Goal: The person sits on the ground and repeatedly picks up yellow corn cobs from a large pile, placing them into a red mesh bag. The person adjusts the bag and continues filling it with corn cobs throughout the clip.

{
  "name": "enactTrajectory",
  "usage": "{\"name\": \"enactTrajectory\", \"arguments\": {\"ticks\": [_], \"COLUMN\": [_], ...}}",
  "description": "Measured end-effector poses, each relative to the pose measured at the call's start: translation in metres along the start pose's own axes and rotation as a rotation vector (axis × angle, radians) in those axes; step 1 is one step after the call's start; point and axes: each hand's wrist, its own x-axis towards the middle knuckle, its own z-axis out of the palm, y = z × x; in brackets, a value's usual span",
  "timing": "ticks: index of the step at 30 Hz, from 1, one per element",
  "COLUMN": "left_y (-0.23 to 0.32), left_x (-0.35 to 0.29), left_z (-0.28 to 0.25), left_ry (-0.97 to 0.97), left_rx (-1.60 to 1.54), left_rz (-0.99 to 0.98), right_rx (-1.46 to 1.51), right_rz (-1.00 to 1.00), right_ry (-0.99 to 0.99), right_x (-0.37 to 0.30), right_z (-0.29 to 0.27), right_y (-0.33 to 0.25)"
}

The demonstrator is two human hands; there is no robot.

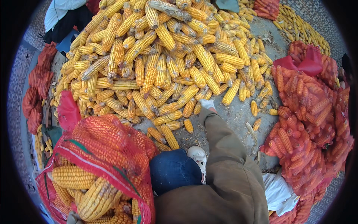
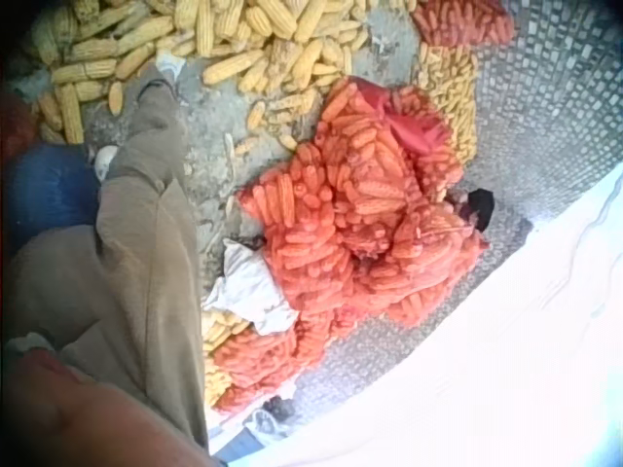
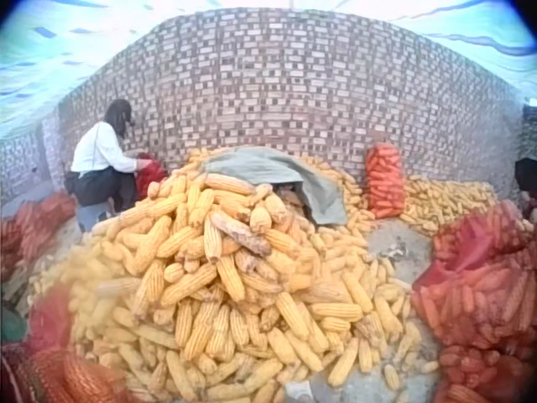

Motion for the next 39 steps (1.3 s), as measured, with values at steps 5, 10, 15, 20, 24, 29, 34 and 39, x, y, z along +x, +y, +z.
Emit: {"name": "enactTrajectory", "arguments": {"ticks": [5,10,15,20,24,29,34,39], "left_y": [0.023,0.029,0.037,0.032,0.033,0.028,0.022,0.036], "left_x": [-0.002,0.015,0.006,0.006,0.006,-0.006,-0.007,-0.045], "left_z": [0.016,0.034,0.028,0.031,0.027,0.032,0.013,-0.020], "left_ry": [0.036,0.055,0.069,0.096,0.114,0.269,0.102,0.042], "left_rx": [0.070,0.040,0.044,0.017,0.010,-0.098,-0.217,-0.234], "left_rz": [-0.106,-0.139,-0.175,-0.170,-0.196,-0.188,-0.035,0.234], "right_rx": [0.503,1.263,-0.241,-0.316,-0.335,-0.021,1.212,1.072], "right_rz": [0.490,0.444,-0.339,0.017,0.078,-0.228,0.003,-0.585], "right_ry": [-0.075,-0.400,0.048,0.126,-0.013,-0.046,-0.340,-0.416], "right_x": [-0.063,-0.148,-0.156,-0.067,-0.096,-0.151,-0.173,-0.293], "right_z": [0.038,0.038,-0.030,-0.055,-0.033,-0.035,-0.067,-0.196], "right_y": [-0.089,-0.081,-0.206,-0.254,-0.265,-0.226,-0.159,-0.301]}}
